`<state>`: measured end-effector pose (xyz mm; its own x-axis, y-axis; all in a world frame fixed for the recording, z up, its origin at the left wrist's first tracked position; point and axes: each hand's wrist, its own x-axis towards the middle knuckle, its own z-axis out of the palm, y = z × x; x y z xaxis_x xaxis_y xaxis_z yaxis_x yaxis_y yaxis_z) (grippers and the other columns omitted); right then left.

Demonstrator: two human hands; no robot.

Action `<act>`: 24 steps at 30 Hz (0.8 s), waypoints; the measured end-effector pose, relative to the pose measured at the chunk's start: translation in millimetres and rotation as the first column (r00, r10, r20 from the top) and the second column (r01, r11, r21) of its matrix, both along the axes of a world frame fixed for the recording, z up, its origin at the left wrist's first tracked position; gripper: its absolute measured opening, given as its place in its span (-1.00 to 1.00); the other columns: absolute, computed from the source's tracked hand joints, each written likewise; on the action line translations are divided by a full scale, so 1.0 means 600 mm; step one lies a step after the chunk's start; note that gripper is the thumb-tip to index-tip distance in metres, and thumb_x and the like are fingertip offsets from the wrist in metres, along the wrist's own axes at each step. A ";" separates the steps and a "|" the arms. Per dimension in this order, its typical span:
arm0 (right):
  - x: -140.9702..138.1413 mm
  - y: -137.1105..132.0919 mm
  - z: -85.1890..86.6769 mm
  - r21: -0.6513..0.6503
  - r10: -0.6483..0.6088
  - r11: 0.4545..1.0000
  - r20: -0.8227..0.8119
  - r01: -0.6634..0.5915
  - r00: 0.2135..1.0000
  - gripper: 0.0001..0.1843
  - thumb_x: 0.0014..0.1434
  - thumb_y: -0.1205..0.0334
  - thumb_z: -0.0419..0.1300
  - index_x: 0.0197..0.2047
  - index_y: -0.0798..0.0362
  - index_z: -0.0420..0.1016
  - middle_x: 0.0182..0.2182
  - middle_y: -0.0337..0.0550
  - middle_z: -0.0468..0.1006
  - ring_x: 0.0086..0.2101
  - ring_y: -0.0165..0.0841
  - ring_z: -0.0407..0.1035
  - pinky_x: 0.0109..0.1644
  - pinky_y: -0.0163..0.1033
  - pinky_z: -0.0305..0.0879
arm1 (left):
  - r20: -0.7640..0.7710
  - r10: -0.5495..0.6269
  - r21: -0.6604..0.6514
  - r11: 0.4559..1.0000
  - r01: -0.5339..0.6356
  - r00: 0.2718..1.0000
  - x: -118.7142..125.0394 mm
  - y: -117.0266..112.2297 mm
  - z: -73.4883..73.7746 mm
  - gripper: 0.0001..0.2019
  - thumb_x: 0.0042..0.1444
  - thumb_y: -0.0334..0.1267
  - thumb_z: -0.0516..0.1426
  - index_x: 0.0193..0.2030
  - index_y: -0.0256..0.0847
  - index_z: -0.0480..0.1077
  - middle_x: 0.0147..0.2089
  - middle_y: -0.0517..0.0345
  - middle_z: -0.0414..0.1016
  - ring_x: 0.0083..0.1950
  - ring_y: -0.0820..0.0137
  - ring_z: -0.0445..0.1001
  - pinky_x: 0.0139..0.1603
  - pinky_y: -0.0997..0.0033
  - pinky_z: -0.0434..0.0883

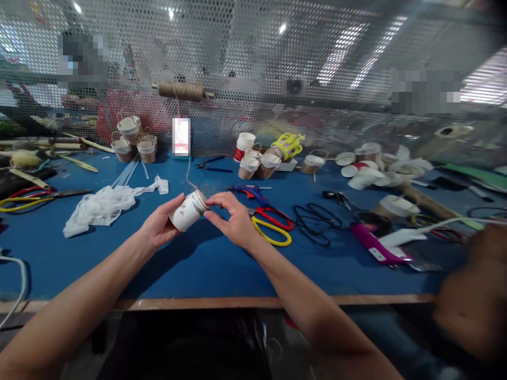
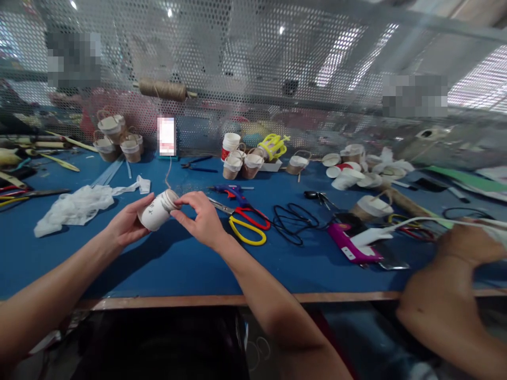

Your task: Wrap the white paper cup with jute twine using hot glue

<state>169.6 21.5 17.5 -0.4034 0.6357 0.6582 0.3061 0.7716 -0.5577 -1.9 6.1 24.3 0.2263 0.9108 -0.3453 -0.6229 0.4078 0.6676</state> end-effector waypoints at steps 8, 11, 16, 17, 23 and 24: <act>0.004 0.004 -0.003 -0.137 -0.067 0.989 -0.045 0.060 0.997 -0.76 0.19 0.17 -0.05 -0.37 0.06 0.37 -0.35 -0.11 0.46 -0.26 -0.39 0.35 -0.16 -0.26 0.27 | -0.163 0.112 0.279 0.958 -0.063 0.980 0.009 -0.016 -0.020 -0.86 -0.12 -0.35 0.25 -0.37 -0.37 0.49 -0.46 0.11 0.56 -0.47 0.52 0.46 -0.42 0.64 0.38; 0.009 0.011 -0.006 -0.138 -0.134 0.982 -0.011 0.131 0.991 -0.71 0.22 0.14 -0.11 -0.37 0.05 0.36 -0.34 -0.14 0.47 -0.27 -0.42 0.36 -0.18 -0.29 0.27 | -0.325 0.130 0.423 0.906 0.021 0.937 0.006 -0.019 -0.028 -0.81 -0.13 -0.32 0.26 -0.32 -0.31 0.50 -0.31 0.08 0.58 -0.30 0.43 0.49 -0.21 0.52 0.39; 0.054 0.062 -0.009 -0.109 -0.488 0.860 0.102 0.498 0.867 -0.72 0.17 0.11 -0.06 -0.31 0.10 0.37 -0.29 -0.05 0.45 -0.22 -0.31 0.32 -0.11 -0.18 0.22 | -0.598 0.150 0.494 0.843 0.215 0.787 0.003 -0.021 -0.031 -0.75 -0.10 -0.25 0.22 -0.24 -0.29 0.49 -0.16 0.04 0.56 -0.15 0.28 0.47 -0.11 0.36 0.37; 0.068 0.076 -0.010 -0.103 -0.564 0.809 0.144 0.579 0.813 -0.73 0.15 0.13 -0.03 -0.29 0.13 0.38 -0.27 0.00 0.45 -0.20 -0.26 0.31 -0.08 -0.14 0.19 | -0.612 0.146 0.488 0.843 0.226 0.778 0.004 -0.022 -0.031 -0.74 -0.10 -0.25 0.21 -0.23 -0.29 0.48 -0.16 0.04 0.55 -0.15 0.28 0.48 -0.12 0.36 0.38; 0.131 0.130 -0.022 -0.077 -0.701 0.558 0.488 0.826 0.519 -0.70 0.14 0.23 0.03 -0.13 0.27 0.36 -0.15 0.17 0.39 -0.07 -0.15 0.24 0.02 -0.04 0.11 | -0.521 0.178 0.466 0.879 0.104 0.835 0.011 -0.021 -0.034 -0.75 -0.13 -0.27 0.23 -0.26 -0.31 0.45 -0.26 0.04 0.57 -0.29 0.38 0.49 -0.22 0.42 0.40; 0.135 0.133 -0.026 -0.081 -0.679 0.540 0.546 0.838 0.490 -0.69 0.15 0.21 0.04 -0.10 0.24 0.34 -0.13 0.12 0.38 -0.08 -0.19 0.26 0.00 -0.04 0.15 | -0.490 0.191 0.470 0.880 0.073 0.850 0.011 -0.020 -0.035 -0.75 -0.13 -0.27 0.24 -0.27 -0.32 0.45 -0.28 0.06 0.57 -0.31 0.41 0.48 -0.23 0.44 0.40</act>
